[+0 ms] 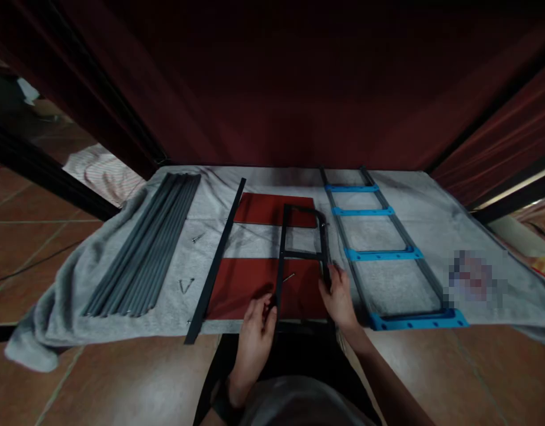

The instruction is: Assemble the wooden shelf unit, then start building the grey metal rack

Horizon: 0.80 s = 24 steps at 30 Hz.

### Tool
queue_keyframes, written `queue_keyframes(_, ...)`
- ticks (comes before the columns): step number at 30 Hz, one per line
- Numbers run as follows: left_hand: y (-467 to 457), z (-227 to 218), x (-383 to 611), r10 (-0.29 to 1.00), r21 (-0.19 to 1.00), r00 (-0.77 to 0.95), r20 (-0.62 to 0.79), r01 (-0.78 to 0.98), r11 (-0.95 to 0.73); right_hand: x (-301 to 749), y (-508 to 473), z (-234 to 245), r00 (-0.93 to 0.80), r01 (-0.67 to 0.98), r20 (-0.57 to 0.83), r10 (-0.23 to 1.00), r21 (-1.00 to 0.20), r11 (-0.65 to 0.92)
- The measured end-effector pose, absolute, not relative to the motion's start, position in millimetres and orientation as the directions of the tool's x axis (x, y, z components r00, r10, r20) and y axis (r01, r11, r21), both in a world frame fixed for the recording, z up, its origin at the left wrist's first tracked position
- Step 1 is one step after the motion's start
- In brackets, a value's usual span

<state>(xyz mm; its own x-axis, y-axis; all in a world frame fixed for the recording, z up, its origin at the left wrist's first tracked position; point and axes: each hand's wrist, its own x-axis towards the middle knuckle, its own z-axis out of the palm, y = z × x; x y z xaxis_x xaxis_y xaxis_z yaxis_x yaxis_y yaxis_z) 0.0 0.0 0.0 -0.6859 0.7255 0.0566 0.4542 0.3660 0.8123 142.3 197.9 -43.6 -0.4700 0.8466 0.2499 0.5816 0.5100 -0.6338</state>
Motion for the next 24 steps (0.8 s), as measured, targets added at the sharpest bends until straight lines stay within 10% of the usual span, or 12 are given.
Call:
queue_keyframes(15, 62.7, -6.9, -15.9, 0.748, 0.533, -0.660, -0.061, 0.613, 0.584, 127.4, 234.8, -57.6, -0.387, 0.679, 0.040, 0.921, -0.664, 0.314)
queue_keyframes(24, 75.2, -5.2, -20.4, 0.652, 0.852, -0.736, -0.182, 0.213, 0.479, 117.3, 230.8, -59.0, -0.316, 0.526, 0.066, 0.947, -0.818, 0.232)
